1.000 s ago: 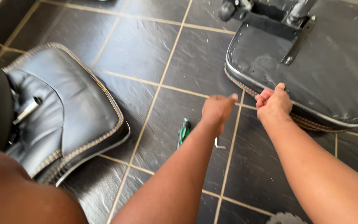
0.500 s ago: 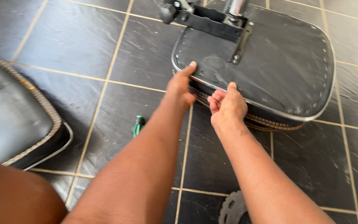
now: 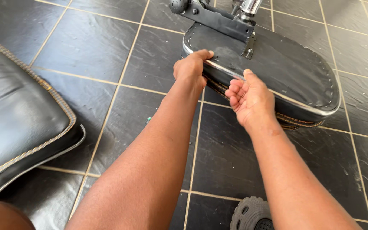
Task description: The person disassembles an office chair by removing screws from the seat base and detaching the seat cushion from the metal frame. They use an Allen key and a screwdriver to loosen fasteners and separate components.
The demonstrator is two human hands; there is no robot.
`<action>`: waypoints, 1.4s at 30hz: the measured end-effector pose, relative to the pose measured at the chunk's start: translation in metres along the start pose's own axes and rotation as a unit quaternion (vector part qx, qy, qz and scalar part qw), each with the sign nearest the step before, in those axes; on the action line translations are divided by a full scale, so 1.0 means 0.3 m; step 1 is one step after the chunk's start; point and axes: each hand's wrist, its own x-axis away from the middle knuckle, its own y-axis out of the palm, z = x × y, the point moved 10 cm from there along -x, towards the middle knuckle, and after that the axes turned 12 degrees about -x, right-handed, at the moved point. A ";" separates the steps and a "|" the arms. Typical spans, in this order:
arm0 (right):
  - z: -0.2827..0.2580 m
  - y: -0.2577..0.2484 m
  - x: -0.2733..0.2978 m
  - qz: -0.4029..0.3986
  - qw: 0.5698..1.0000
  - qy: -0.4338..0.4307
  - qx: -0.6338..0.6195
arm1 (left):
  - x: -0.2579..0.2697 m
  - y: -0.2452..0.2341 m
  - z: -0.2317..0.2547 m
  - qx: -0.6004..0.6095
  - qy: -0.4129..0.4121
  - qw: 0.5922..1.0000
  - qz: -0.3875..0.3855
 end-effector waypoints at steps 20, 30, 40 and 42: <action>-0.229 0.217 0.316 0.039 0.957 -0.267 0.104 | 0.463 -0.242 0.303 -0.115 0.009 0.981 0.154; -0.225 0.344 0.578 -0.051 0.629 -0.656 0.413 | 0.405 -0.223 0.337 -0.099 0.049 0.986 0.126; -0.413 0.430 0.458 -0.004 0.605 -0.655 0.453 | 0.135 -0.056 0.336 0.201 0.004 0.956 -0.215; -0.458 0.429 0.471 -0.002 0.612 -0.655 0.443 | 0.143 -0.050 0.331 0.215 0.002 0.953 -0.214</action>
